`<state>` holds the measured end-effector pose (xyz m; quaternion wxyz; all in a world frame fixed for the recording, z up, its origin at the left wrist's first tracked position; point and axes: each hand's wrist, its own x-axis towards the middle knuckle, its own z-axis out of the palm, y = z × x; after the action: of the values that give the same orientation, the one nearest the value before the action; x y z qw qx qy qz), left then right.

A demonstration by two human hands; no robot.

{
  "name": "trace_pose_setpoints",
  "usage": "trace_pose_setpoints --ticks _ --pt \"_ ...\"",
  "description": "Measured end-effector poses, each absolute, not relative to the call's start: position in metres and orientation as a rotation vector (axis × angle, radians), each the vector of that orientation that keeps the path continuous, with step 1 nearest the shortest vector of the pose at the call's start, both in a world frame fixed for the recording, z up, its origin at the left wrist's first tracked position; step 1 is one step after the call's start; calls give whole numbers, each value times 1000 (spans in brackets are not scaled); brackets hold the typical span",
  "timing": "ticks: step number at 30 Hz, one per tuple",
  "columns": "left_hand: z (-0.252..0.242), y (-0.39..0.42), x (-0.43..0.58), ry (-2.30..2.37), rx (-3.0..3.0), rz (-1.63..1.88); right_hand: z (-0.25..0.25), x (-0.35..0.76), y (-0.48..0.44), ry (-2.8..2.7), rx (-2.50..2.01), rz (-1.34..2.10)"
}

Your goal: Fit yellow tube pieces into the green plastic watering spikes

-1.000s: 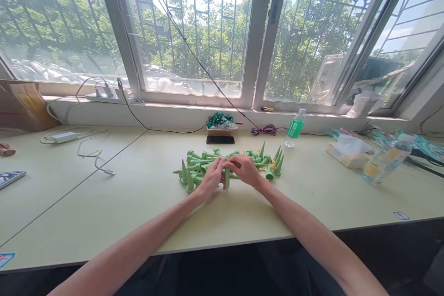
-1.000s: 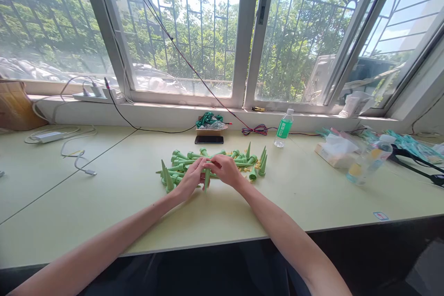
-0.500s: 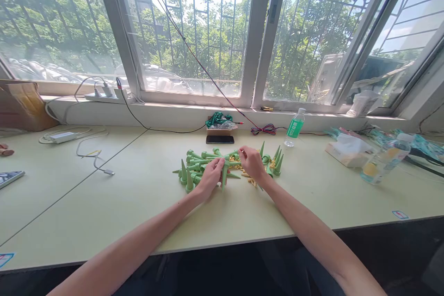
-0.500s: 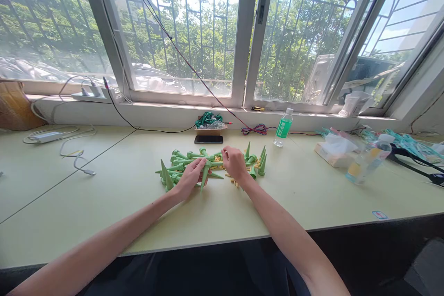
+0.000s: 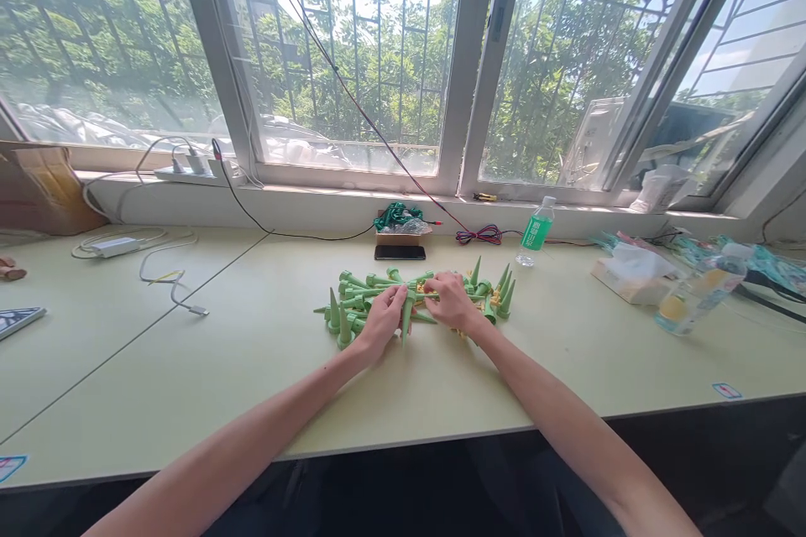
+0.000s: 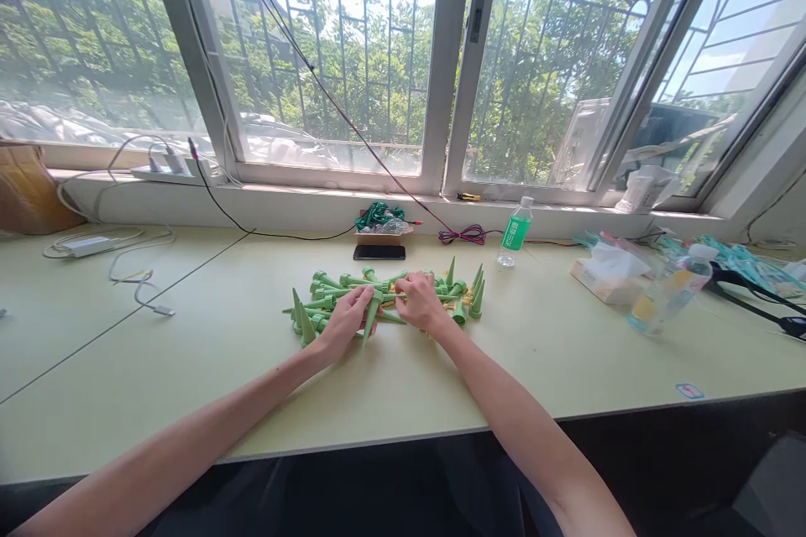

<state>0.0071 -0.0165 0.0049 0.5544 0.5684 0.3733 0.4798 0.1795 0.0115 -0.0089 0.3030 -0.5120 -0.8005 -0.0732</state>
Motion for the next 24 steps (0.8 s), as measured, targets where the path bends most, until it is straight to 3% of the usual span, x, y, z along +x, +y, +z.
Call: trace_pose_setpoints --ticks 13,24 --pt "6 -18 7 857 1352 1124 -5 178 9 -2198 -1443 -310" --pt "5 -17 9 852 1349 1143 -3 174 6 -2299 -1239 -160"
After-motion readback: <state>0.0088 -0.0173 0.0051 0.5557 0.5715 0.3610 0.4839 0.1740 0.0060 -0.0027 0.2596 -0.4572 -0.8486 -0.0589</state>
